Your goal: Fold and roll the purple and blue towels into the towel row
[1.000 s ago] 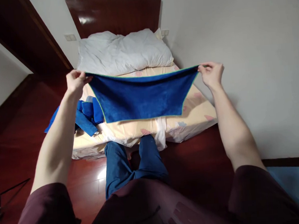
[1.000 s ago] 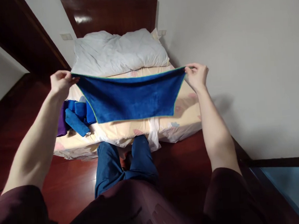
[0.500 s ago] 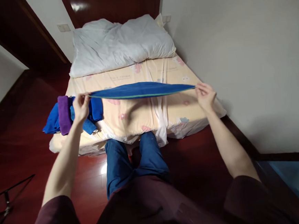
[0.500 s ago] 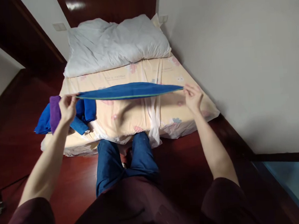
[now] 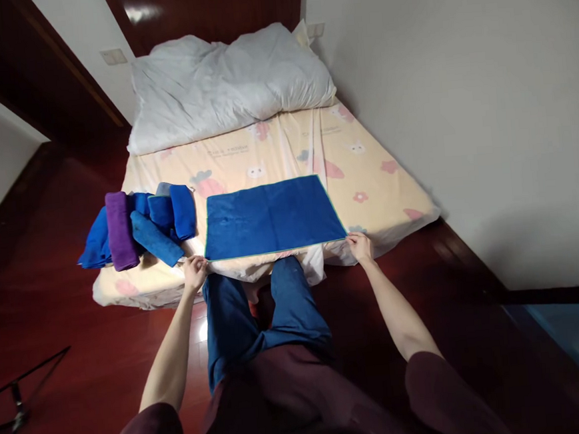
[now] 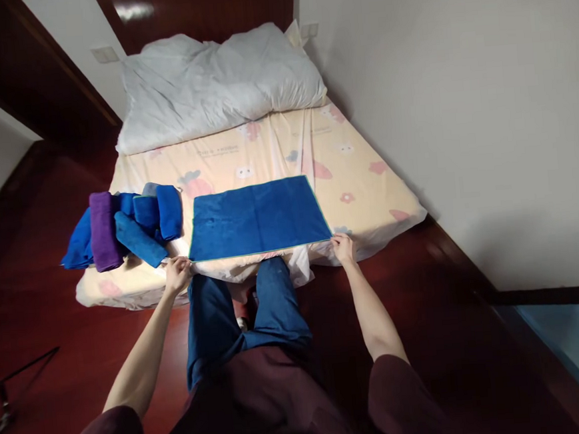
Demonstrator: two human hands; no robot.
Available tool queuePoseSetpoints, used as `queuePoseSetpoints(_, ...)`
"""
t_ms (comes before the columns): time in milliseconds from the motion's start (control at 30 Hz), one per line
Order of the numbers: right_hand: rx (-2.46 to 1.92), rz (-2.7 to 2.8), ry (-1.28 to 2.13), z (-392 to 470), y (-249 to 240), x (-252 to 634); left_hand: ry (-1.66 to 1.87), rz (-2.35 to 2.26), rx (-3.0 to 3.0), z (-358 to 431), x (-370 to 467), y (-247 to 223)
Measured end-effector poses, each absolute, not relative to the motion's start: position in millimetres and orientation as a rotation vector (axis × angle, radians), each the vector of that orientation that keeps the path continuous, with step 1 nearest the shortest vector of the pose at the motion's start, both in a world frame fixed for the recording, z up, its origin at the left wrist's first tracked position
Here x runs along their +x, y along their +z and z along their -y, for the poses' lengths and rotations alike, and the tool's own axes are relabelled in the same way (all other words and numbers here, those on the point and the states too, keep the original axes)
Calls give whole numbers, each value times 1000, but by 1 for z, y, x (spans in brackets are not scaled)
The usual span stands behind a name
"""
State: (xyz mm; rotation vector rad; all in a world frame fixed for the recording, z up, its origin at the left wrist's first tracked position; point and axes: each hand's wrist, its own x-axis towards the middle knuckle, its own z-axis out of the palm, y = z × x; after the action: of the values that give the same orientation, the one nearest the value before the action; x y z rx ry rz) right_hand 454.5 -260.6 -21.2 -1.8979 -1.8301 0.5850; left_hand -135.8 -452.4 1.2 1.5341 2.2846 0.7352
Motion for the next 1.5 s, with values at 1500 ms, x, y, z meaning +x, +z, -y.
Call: queuePoseSetpoints(1500, -1638, 2418, 377, 192, -57, 251, 303, -2383, 1641, 109, -228, -18)
